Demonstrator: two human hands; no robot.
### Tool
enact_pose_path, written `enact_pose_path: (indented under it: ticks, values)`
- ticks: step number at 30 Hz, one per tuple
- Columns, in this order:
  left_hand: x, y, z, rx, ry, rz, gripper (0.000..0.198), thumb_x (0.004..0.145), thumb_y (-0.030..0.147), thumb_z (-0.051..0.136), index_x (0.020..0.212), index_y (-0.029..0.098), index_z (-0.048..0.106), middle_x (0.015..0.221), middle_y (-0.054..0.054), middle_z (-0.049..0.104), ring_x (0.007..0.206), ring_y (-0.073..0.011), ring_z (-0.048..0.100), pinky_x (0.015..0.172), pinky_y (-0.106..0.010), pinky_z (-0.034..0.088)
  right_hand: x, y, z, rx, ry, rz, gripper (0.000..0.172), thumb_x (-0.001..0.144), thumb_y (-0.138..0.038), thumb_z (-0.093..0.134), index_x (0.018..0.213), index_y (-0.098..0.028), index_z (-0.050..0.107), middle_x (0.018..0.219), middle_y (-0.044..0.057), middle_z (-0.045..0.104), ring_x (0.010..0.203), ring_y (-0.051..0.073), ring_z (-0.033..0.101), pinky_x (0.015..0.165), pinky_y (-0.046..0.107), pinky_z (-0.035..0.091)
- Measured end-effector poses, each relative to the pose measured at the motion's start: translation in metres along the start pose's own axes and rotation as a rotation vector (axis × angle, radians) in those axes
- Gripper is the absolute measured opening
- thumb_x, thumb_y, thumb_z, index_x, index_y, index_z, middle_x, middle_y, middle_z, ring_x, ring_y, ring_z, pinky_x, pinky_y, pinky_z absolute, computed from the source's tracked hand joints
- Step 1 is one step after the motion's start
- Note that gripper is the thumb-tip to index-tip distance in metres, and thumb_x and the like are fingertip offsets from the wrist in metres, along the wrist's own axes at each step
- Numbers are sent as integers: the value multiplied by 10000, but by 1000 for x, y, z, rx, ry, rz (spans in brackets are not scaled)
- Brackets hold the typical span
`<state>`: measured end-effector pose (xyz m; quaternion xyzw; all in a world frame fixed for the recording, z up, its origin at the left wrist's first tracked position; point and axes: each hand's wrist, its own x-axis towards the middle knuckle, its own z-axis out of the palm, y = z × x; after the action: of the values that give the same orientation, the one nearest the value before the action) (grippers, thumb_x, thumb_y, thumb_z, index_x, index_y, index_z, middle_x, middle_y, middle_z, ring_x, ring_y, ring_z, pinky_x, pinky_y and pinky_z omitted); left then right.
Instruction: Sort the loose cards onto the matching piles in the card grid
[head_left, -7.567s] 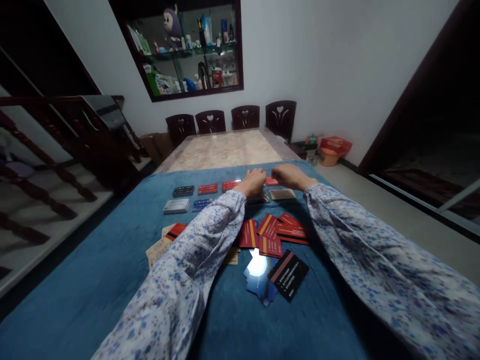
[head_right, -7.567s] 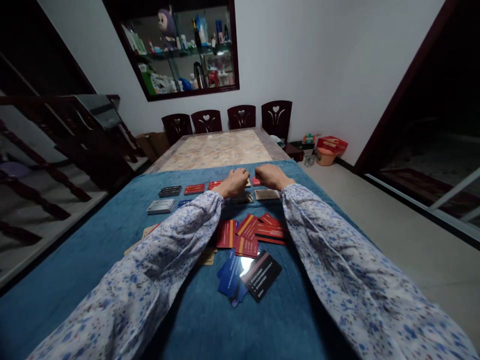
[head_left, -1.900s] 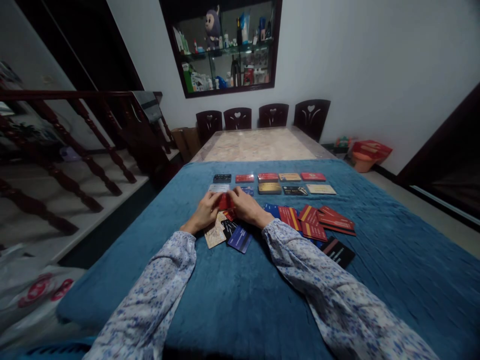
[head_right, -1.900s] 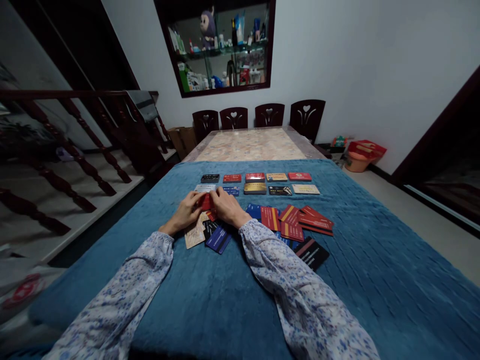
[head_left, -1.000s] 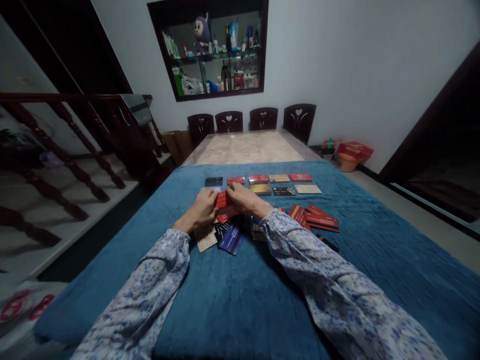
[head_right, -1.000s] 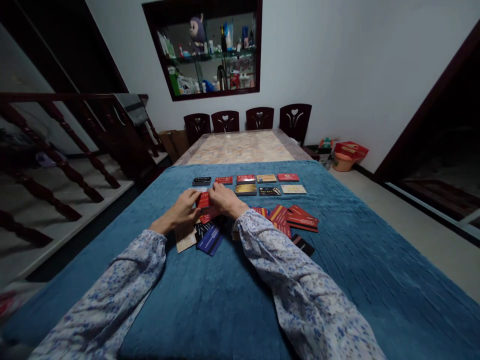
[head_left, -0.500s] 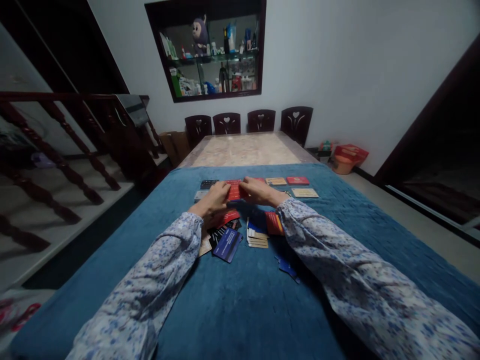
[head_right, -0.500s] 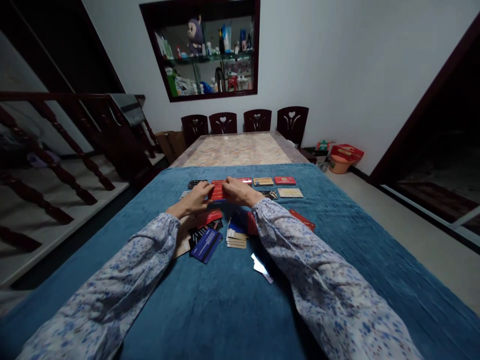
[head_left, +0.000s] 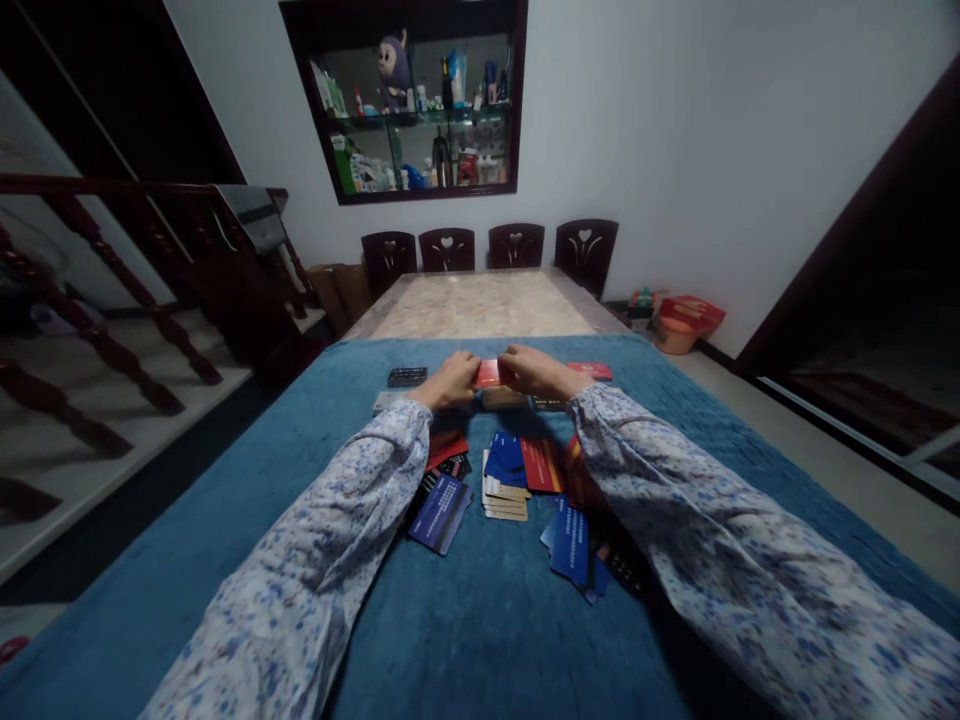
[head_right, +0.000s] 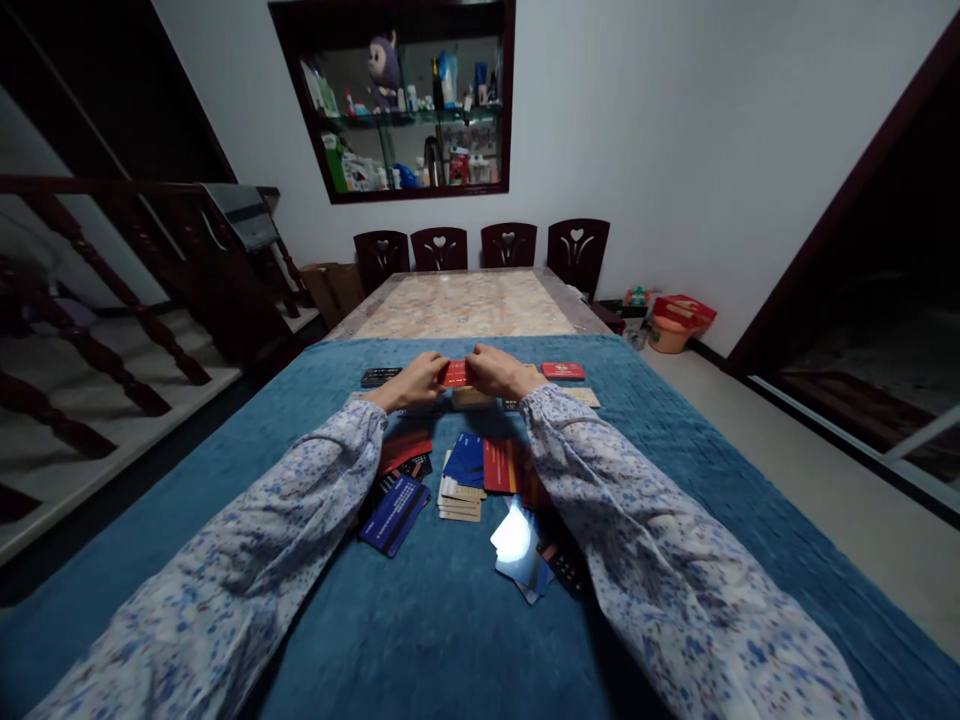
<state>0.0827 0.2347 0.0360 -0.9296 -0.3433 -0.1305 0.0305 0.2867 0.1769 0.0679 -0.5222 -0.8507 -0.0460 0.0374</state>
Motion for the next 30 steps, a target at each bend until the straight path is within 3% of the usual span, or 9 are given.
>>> enact_pose_path:
  ticks: [6, 16, 30]
  values:
    - [26, 6, 2, -2, -87, -64, 245, 801, 154, 660, 1046, 156, 646, 1141, -137, 641, 1089, -298, 602, 942, -378, 507, 7, 19, 5, -28, -23, 61, 221, 959, -168, 587, 1141, -118, 701, 1189, 161, 664, 945, 201, 659, 778, 256, 436]
    - [58, 3, 15, 66, -183, -106, 277, 804, 141, 639, 1072, 133, 705, 1175, -138, 703, 1083, -276, 666, 898, -309, 516, 30, 43, 20, -67, -121, 78, 261, 952, -217, 628, 1173, -112, 717, 1225, 183, 689, 1066, 249, 689, 829, 260, 470]
    - [68, -2, 27, 81, -272, -143, 281, 806, 106, 621, 1063, 116, 733, 1131, -143, 725, 1035, -243, 692, 856, -262, 526, 54, 53, 41, -62, -180, 115, 375, 883, -182, 644, 1242, -132, 740, 1250, 193, 724, 1110, 277, 717, 852, 266, 522]
